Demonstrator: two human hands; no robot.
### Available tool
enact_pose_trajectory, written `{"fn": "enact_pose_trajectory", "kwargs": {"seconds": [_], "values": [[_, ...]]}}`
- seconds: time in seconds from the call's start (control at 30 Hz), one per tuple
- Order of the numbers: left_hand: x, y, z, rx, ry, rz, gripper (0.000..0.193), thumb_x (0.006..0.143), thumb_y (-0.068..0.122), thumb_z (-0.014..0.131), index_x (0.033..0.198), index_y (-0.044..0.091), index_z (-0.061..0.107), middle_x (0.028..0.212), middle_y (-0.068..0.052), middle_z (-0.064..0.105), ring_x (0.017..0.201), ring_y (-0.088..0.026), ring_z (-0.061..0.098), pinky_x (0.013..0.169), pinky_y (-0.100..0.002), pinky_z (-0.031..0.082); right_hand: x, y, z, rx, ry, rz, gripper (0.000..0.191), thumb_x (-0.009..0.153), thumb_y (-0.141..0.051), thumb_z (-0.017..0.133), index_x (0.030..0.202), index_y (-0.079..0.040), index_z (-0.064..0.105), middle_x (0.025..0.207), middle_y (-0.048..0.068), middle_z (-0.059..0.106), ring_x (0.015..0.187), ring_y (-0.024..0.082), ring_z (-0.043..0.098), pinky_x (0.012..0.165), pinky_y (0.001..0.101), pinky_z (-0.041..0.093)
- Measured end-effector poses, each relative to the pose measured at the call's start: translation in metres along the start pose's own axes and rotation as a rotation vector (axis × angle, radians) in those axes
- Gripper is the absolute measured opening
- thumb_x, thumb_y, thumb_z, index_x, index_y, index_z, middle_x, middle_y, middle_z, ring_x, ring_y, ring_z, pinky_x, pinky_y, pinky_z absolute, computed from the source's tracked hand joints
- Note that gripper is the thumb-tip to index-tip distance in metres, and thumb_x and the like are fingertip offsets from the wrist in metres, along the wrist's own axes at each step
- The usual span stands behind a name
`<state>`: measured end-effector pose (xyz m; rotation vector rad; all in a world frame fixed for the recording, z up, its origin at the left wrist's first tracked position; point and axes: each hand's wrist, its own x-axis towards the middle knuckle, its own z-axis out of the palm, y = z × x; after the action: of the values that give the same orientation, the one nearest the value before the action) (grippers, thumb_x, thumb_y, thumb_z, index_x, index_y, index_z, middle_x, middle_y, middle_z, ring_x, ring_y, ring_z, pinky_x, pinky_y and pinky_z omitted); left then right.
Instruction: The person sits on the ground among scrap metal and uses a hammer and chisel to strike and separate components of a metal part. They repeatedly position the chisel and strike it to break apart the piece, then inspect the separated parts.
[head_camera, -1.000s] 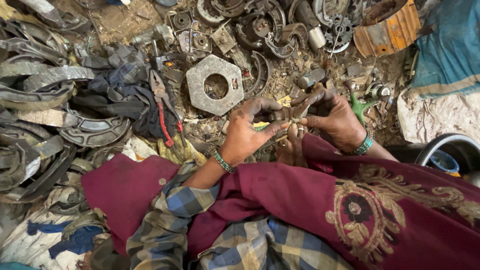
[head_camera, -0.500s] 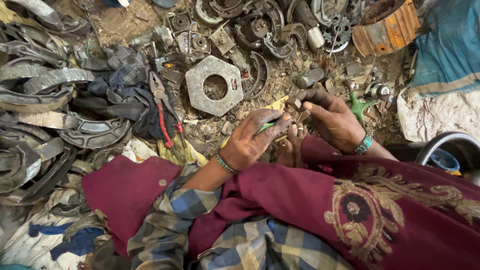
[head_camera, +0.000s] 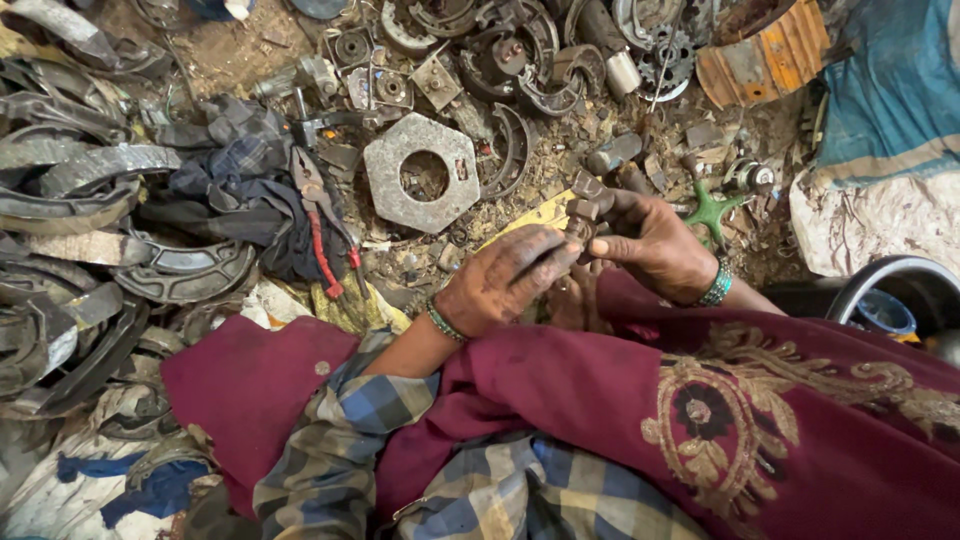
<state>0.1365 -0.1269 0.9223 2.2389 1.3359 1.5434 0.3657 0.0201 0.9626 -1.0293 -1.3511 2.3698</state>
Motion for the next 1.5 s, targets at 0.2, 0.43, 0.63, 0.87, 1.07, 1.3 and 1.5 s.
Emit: {"fn": "enact_pose_trajectory", "kwargs": {"seconds": [0.2, 0.43, 0.63, 0.87, 1.07, 1.3, 1.5], "values": [[0.005, 0.0, 0.008, 0.006, 0.049, -0.178, 0.057, 0.09, 0.009, 0.079, 0.142, 0.006, 0.057, 0.14, -0.012, 0.058, 0.129, -0.031, 0.06, 0.115, -0.044, 0.053, 0.003, -0.006, 0.002, 0.065, -0.081, -0.097, 0.028, 0.093, 0.004, 0.075, 0.118, -0.002, 0.065, 0.112, 0.01, 0.072, 0.103, 0.02, 0.07, 0.093, 0.0354, 0.06], [0.006, 0.001, 0.001, -0.023, 0.009, -0.283, 0.066, 0.083, 0.01, 0.083, 0.142, 0.007, 0.056, 0.137, -0.011, 0.059, 0.127, -0.033, 0.06, 0.111, -0.045, 0.05, 0.003, -0.002, 0.001, 0.055, -0.015, -0.07, 0.027, 0.093, 0.004, 0.074, 0.117, -0.002, 0.066, 0.114, 0.008, 0.072, 0.105, 0.02, 0.069, 0.097, 0.037, 0.057], [0.008, 0.001, 0.006, -0.149, 0.053, -0.363, 0.053, 0.091, 0.006, 0.081, 0.139, 0.011, 0.06, 0.136, -0.009, 0.063, 0.123, -0.029, 0.066, 0.107, -0.039, 0.056, 0.004, -0.005, 0.004, 0.13, -0.017, 0.007, 0.035, 0.092, -0.001, 0.074, 0.126, -0.002, 0.063, 0.121, 0.008, 0.069, 0.113, 0.021, 0.067, 0.103, 0.0426, 0.055], [0.008, -0.006, 0.01, -0.419, 0.12, -0.475, 0.035, 0.09, 0.003, 0.079, 0.123, 0.012, 0.071, 0.119, -0.008, 0.073, 0.11, -0.023, 0.073, 0.097, -0.033, 0.062, 0.003, -0.003, 0.006, 0.206, -0.038, 0.048, 0.04, 0.095, -0.003, 0.071, 0.133, -0.002, 0.062, 0.124, 0.007, 0.068, 0.114, 0.022, 0.065, 0.102, 0.0428, 0.052], [0.0, -0.012, 0.015, -0.347, 0.108, -0.484, 0.029, 0.091, 0.001, 0.077, 0.117, 0.01, 0.072, 0.114, -0.008, 0.074, 0.107, -0.022, 0.075, 0.094, -0.03, 0.063, 0.003, 0.009, -0.007, 0.212, 0.034, 0.04, 0.022, 0.097, -0.002, 0.069, 0.119, -0.005, 0.066, 0.115, 0.007, 0.07, 0.104, 0.021, 0.068, 0.094, 0.0428, 0.056], [0.0, -0.019, 0.02, -0.282, -0.026, -0.531, 0.056, 0.088, 0.016, 0.084, 0.139, 0.018, 0.059, 0.132, -0.008, 0.068, 0.115, -0.026, 0.073, 0.099, -0.033, 0.061, 0.004, 0.009, -0.01, 0.144, 0.168, 0.046, 0.015, 0.098, -0.003, 0.07, 0.112, -0.005, 0.069, 0.099, 0.005, 0.072, 0.086, 0.015, 0.069, 0.076, 0.0303, 0.058], [0.007, -0.018, 0.018, -0.363, -0.134, -0.456, 0.112, 0.074, 0.041, 0.09, 0.162, 0.021, 0.024, 0.16, -0.02, 0.038, 0.142, -0.042, 0.048, 0.114, -0.044, 0.047, 0.006, 0.004, -0.004, -0.064, 0.247, 0.023, 0.017, 0.095, -0.004, 0.072, 0.112, -0.002, 0.07, 0.1, 0.004, 0.074, 0.084, 0.012, 0.07, 0.076, 0.0267, 0.058]]}}
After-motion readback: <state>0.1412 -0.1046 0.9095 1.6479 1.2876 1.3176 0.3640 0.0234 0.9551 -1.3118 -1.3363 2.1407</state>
